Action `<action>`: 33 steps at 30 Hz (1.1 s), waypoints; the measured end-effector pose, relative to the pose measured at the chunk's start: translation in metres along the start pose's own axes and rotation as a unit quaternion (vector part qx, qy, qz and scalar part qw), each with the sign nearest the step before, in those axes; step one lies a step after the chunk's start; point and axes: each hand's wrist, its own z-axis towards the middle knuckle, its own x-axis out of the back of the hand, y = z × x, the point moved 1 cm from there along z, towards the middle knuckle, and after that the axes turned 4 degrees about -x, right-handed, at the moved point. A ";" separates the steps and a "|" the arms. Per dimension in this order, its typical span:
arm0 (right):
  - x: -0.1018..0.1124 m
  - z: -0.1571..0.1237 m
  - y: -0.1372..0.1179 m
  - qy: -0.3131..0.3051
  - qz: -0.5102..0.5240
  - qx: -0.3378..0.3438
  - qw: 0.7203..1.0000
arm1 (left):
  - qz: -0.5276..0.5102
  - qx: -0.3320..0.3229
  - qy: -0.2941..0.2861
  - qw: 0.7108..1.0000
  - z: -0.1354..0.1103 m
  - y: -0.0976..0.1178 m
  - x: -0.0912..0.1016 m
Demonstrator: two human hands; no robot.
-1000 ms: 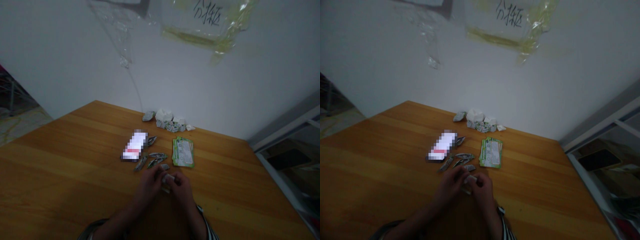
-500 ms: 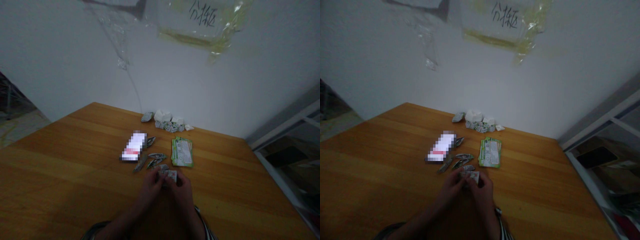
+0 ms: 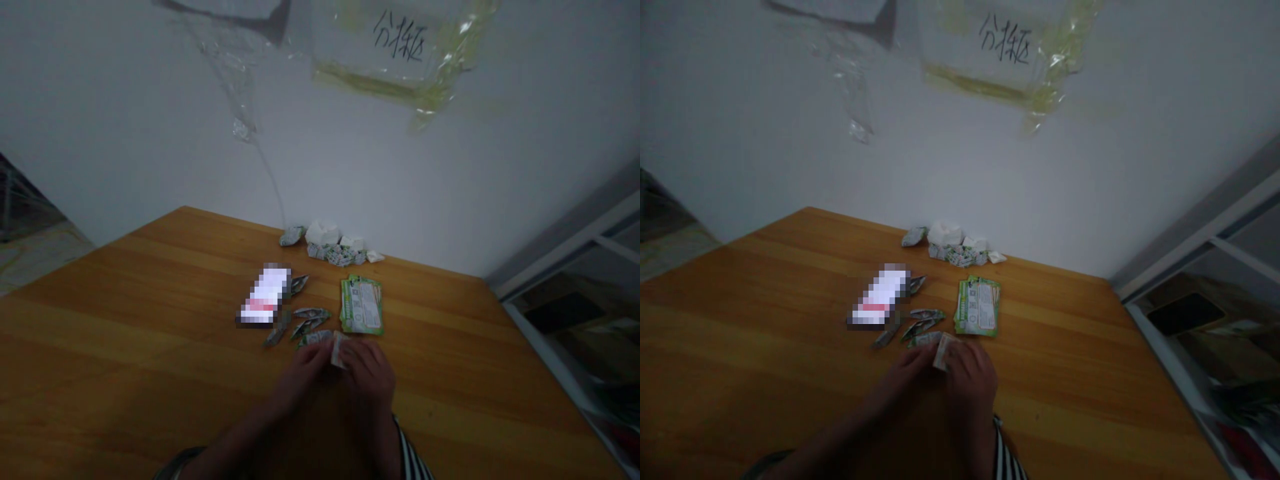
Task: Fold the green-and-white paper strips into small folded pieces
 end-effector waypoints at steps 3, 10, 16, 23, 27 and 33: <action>-0.002 0.006 -0.001 -0.052 -0.003 0.064 0.997 | -0.015 -0.011 -0.013 1.000 0.003 0.003 0.006; -0.006 -0.004 0.001 -0.073 -0.049 0.060 0.994 | 0.065 -0.069 -0.037 0.995 0.005 0.006 0.010; -0.012 0.002 -0.004 -0.118 -0.012 0.078 0.990 | 0.046 -0.067 -0.019 0.997 0.013 -0.003 0.022; -0.008 0.006 -0.009 -0.151 0.008 0.087 0.985 | 0.047 -0.080 0.023 0.995 0.014 0.001 0.025; -0.005 0.003 -0.006 -0.132 0.058 0.055 0.988 | 0.082 -0.089 -0.002 0.993 0.015 -0.002 0.024; -0.006 0.003 0.004 -0.145 0.204 -0.173 0.953 | 0.113 -0.120 -0.043 0.985 0.011 -0.002 0.021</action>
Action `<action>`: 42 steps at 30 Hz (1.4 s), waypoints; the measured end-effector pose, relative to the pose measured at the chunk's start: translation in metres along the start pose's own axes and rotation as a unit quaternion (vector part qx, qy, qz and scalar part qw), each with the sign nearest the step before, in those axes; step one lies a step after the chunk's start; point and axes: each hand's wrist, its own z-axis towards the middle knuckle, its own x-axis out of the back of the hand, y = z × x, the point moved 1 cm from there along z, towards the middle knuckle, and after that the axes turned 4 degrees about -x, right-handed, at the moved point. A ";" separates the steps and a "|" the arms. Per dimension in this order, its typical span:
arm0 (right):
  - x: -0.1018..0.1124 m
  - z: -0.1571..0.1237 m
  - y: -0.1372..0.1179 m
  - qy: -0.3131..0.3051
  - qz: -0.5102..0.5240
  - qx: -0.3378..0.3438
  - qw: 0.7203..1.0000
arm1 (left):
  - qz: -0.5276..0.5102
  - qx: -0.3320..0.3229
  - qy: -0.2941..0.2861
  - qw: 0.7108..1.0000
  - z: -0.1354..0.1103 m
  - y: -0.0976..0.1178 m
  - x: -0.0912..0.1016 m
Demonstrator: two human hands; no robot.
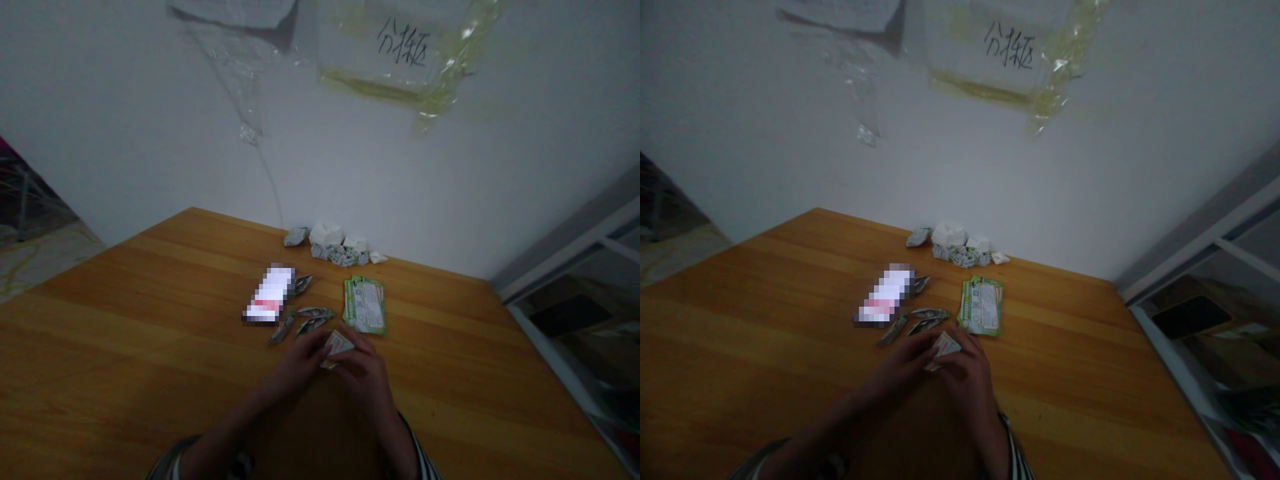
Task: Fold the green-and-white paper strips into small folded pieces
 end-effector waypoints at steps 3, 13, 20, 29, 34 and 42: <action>-0.001 0.002 0.001 -0.001 0.111 -0.091 0.990 | 0.012 -0.018 -0.019 1.000 -0.002 0.008 0.002; -0.004 0.002 -0.002 0.056 0.209 -0.273 0.937 | -0.029 -0.011 0.002 1.000 -0.002 0.018 0.003; -0.009 0.002 -0.002 0.098 0.303 -0.297 0.900 | -0.009 0.020 0.111 0.994 -0.003 0.009 -0.001; -0.009 0.000 -0.008 0.139 0.290 -0.315 0.893 | 0.004 0.024 0.191 0.981 -0.008 0.017 -0.006; -0.008 0.002 -0.010 0.140 0.289 -0.319 0.892 | -0.061 0.076 0.179 0.979 -0.008 0.022 -0.008; -0.018 -0.001 -0.019 0.190 0.315 -0.306 0.878 | -0.133 0.091 0.206 0.965 -0.010 0.018 -0.018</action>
